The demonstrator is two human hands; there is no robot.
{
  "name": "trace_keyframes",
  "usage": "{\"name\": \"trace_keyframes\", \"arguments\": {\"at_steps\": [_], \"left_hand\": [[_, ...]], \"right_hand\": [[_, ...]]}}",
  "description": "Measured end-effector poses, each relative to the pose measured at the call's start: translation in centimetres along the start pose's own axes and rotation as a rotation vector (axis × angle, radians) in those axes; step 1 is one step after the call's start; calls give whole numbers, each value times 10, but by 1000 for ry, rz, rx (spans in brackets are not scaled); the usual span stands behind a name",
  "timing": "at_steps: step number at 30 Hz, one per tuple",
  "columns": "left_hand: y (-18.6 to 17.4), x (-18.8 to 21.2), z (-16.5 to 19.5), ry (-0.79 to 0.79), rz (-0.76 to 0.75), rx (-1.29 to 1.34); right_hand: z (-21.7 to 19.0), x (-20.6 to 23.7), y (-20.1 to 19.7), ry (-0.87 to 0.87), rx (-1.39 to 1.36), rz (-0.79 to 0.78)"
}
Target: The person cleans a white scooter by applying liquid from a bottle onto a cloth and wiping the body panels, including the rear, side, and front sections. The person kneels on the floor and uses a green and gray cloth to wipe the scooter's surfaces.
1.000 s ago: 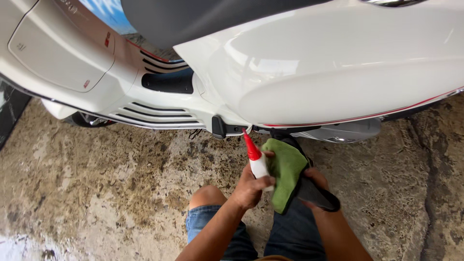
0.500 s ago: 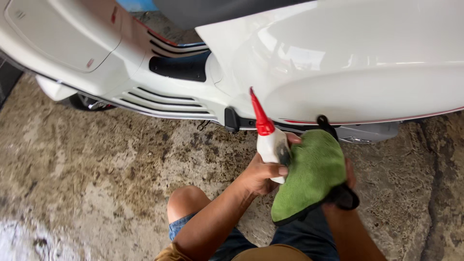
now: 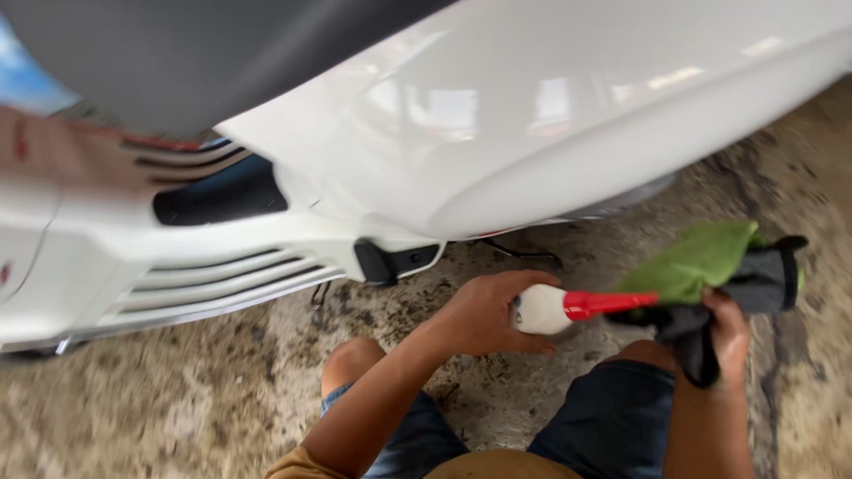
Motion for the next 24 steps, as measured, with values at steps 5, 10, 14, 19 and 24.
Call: {"name": "trace_keyframes", "arguments": {"at_steps": [5,10,14,19,24], "left_hand": [[25,-23,-34,-95,-118,-71],[45,-39,-55,-204,-170,-246],[50,-50,-56,-192,-137,-382],[58,-46,-84,-306,8,-133],[94,-33,-133,-451,616,820]], "right_hand": [[-33,27,-7,-58,745,210],[-29,39,56,122,879,197],[-26,-3,89,337,960,233],[18,-47,82,270,394,219],[59,-17,58,205,91,232]]}}
Point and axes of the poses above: each hand's wrist, its own x-axis away from the middle knuckle, its own y-axis out of the palm, z = x × y, the point moved 3 cm from there along -x, towards the middle knuckle, and after that the axes turned 8 degrees about x, right-handed, at the moved point
